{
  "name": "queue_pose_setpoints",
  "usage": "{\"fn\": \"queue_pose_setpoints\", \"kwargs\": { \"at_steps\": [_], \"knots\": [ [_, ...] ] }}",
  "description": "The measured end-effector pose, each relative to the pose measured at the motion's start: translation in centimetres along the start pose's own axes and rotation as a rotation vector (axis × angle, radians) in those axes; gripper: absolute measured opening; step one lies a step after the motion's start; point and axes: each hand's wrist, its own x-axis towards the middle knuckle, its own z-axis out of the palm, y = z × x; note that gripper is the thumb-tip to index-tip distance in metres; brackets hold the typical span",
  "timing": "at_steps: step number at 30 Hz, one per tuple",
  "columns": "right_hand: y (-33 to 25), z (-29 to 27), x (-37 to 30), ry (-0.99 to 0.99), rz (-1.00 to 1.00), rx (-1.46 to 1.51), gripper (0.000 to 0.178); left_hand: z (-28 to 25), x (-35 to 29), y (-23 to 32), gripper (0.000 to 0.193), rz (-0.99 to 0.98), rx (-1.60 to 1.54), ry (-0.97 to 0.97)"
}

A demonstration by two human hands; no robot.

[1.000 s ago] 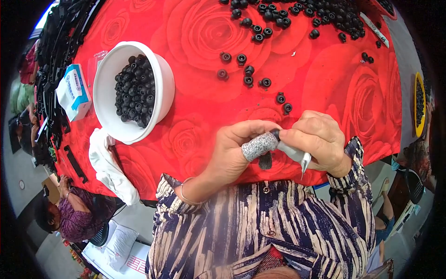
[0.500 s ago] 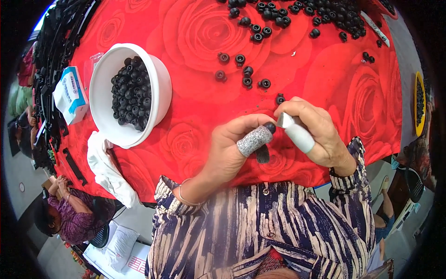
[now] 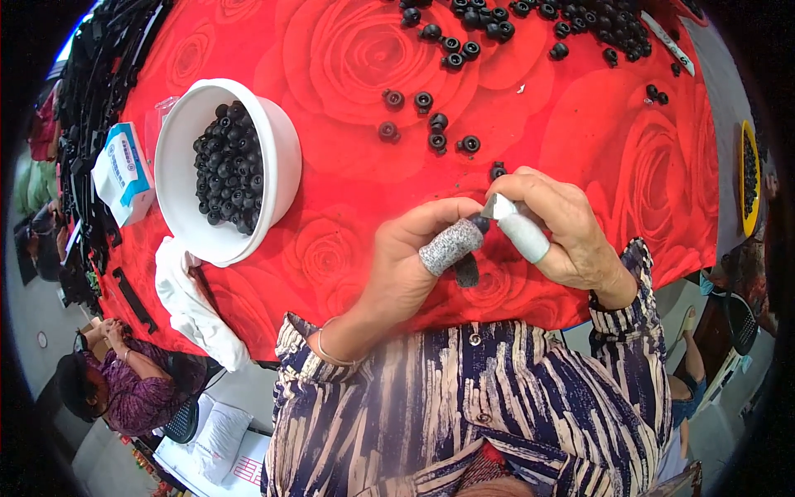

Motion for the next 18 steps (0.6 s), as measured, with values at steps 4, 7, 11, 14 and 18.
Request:
{"fn": "queue_pose_setpoints", "kwargs": {
  "at_steps": [4, 7, 11, 14, 18],
  "knots": [
    [0.17, 0.09, 0.01, 0.002, -0.022, -0.006, 0.027, -0.22, 0.10, 0.08, 0.025, -0.025, 0.003, -0.014],
    [0.25, 0.08, 0.02, -0.002, -0.029, -0.016, 0.027, -0.22, 0.07, 0.17, 0.025, -0.040, -0.010, -0.019],
    [0.27, 0.01, 0.03, -0.002, -0.030, -0.006, 0.027, -0.21, 0.03, 0.06, 0.025, -0.017, 0.002, -0.010],
    [0.55, -0.06, 0.08, -0.013, -0.059, -0.022, 0.027, -0.59, 0.02, -0.04, 0.025, -0.057, -0.038, -0.032],
    [0.77, -0.19, 0.23, -0.045, -0.096, -0.011, 0.026, -0.59, 0.07, -0.44, 0.028, -0.015, 0.074, -0.007]
  ]
}}
